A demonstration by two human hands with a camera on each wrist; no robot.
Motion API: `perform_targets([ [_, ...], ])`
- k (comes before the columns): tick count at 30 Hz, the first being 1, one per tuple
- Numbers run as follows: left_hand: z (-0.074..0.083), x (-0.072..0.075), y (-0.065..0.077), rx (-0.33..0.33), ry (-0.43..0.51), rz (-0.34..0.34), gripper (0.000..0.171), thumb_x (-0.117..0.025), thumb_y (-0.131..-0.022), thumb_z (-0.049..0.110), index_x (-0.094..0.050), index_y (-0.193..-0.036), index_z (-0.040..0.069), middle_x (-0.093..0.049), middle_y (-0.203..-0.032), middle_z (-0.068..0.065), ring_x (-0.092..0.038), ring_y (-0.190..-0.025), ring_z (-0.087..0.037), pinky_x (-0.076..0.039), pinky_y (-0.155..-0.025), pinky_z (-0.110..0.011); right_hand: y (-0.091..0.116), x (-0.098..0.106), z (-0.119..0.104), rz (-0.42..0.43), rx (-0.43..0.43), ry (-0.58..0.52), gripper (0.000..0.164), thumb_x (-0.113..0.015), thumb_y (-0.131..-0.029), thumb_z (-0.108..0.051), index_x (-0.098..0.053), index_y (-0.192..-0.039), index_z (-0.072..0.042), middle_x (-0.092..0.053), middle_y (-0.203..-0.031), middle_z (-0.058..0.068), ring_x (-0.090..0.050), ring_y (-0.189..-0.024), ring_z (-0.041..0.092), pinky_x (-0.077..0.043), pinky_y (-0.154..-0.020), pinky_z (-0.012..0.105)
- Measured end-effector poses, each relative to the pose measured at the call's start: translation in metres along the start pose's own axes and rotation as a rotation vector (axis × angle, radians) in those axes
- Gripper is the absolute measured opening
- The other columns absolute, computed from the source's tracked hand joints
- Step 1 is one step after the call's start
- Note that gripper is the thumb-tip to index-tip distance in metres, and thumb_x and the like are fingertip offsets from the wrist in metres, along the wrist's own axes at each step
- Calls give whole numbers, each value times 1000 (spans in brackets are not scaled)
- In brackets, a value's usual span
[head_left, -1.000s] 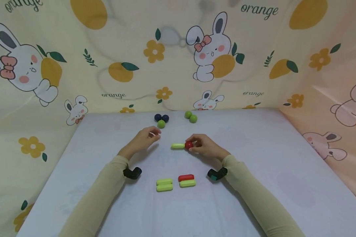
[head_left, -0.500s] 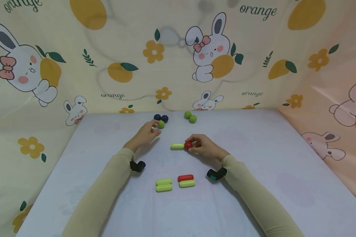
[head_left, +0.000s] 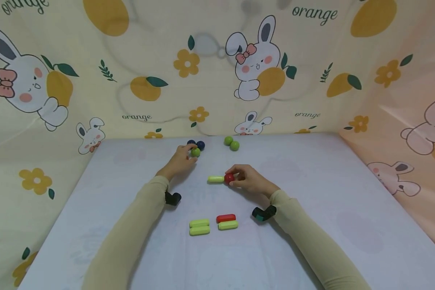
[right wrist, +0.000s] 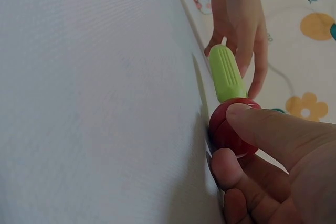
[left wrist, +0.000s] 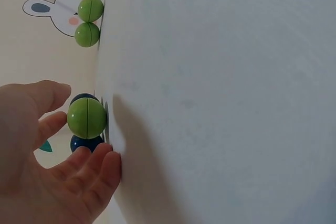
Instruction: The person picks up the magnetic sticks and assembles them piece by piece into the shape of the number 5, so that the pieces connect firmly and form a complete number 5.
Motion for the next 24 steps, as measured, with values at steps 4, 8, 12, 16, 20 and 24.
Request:
perform_targets([
  [4, -1, -1, -4, 2, -19, -9, 56, -56, -102, 27, -36, -155, 21, -42, -139, -18, -49, -109, -28, -48, -93, -42, 0, 0, 0, -1, -1, 2, 36, -70, -94, -9, -63, -130, -12, -63, -132, 13, -62, -102, 24, -54, -96, 34],
  [8, -1, -1, -10, -31, -29, -9, 54, -56, -102, 25, -38, -152, 15, -47, -135, -18, -50, -110, -28, -47, -98, -43, 1, 1, 1, 4, -9, 4, 36, -70, -94, -9, -63, -129, -13, -63, -133, 12, -62, -101, 23, -54, -95, 34],
  [12, 0, 0, -13, -76, 3, 2, 47, -59, -101, 20, -42, -143, 8, -49, -135, -19, -50, -116, -30, -45, -107, -47, 1, 1, 0, 9, -9, 2, 36, -70, -94, -9, -63, -129, -13, -63, -133, 12, -62, -102, 24, -54, -96, 34],
  [16, -1, 1, -13, -108, 14, 11, 41, -61, -99, 14, -44, -135, 6, -52, -132, -21, -52, -117, -32, -45, -108, -48, 1, 1, -1, 8, -7, 1, 36, -70, -94, -9, -63, -129, -13, -63, -132, 12, -63, -102, 24, -54, -95, 34],
  [20, -4, 0, -12, -138, -13, 30, 36, -61, -98, 11, -44, -130, 5, -55, -129, -21, -55, -117, -33, -46, -106, -48, 0, 0, 0, 7, 3, -3, 34, -70, -94, -7, -64, -127, -11, -64, -129, 12, -63, -101, 23, -53, -93, 32],
  [24, -5, 0, -11, -150, -16, 49, 32, -61, -97, 8, -44, -124, 5, -57, -126, -19, -56, -115, -32, -47, -105, -46, 0, 0, 1, 4, 14, -10, 34, -70, -93, -7, -64, -127, -11, -64, -129, 12, -64, -101, 23, -53, -93, 32],
])
Point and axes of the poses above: each hand's wrist, its own y-axis away from the middle knuckle, its own x-axis out of the back of the hand, z = x × y, the point moved 2 cm from there along -y, towards the middle knuckle
